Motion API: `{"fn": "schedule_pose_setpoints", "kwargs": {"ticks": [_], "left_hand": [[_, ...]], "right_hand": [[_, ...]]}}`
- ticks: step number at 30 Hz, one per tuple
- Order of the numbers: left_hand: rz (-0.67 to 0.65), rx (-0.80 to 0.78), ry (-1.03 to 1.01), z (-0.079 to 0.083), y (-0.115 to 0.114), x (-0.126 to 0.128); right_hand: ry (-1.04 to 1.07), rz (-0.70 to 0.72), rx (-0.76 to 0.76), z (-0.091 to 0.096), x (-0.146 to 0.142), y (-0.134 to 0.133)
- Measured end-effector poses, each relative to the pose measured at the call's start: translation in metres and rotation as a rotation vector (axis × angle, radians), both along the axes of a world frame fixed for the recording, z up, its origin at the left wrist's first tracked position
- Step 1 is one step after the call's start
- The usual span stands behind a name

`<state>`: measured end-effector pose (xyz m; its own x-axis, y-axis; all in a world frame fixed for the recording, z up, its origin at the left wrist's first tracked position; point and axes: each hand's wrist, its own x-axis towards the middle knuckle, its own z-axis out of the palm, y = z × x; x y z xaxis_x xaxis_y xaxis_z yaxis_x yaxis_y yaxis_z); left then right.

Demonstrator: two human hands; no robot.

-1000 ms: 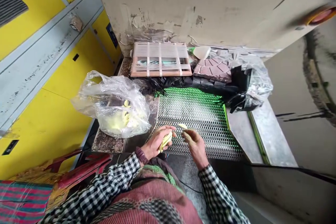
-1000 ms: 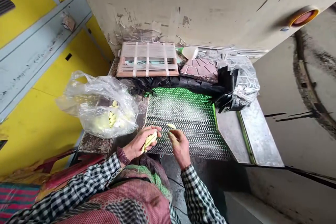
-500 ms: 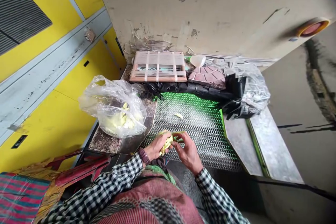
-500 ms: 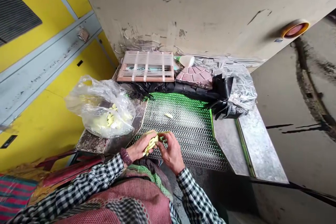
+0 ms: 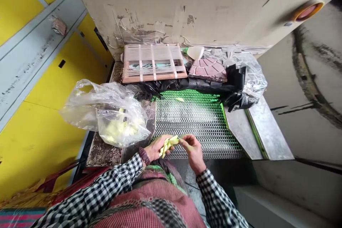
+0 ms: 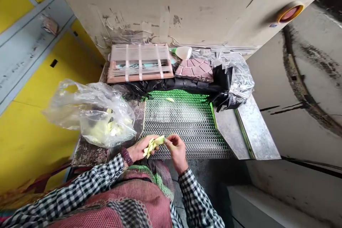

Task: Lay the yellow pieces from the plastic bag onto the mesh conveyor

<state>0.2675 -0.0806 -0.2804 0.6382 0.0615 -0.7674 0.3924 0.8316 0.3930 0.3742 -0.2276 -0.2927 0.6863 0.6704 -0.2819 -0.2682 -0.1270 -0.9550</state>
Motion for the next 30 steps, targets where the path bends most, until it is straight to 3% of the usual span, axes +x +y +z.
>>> {"fn": "schedule_pose_setpoints", "kwargs": {"ticks": [2,5,10,13,15,17,20,24,27,30], "left_hand": [[0.011,-0.04,0.011,-0.002,0.008,-0.004],[0.01,-0.087,-0.002,-0.002,0.02,-0.01],[0.006,-0.163,-0.032,0.0,0.036,-0.019],[0.036,-0.183,-0.025,0.0,0.041,-0.024],[0.055,-0.182,-0.013,0.0,0.043,-0.025],[0.061,-0.172,-0.005,0.002,0.043,-0.023],[0.075,-0.142,0.009,0.006,0.039,-0.02],[0.131,-0.153,-0.01,0.01,0.03,-0.019],[0.24,-0.197,-0.062,0.01,0.027,-0.021],[0.384,-0.248,-0.105,0.009,0.028,-0.021]], "right_hand": [[0.088,-0.16,-0.04,-0.009,0.003,0.003],[0.076,-0.27,-0.161,-0.024,0.016,0.004],[-0.04,-0.304,-0.289,-0.039,0.039,-0.004],[-0.134,-0.288,-0.348,-0.037,0.048,-0.009],[-0.302,-0.292,-0.413,-0.035,0.054,-0.004],[-0.612,-0.235,-0.511,-0.034,0.059,0.014],[-1.005,-0.031,-0.598,-0.041,0.069,0.064],[-1.066,0.04,-0.568,-0.05,0.085,0.12],[-1.119,0.057,-0.527,-0.051,0.083,0.113],[-1.251,0.159,-0.474,-0.053,0.068,0.071]]}}
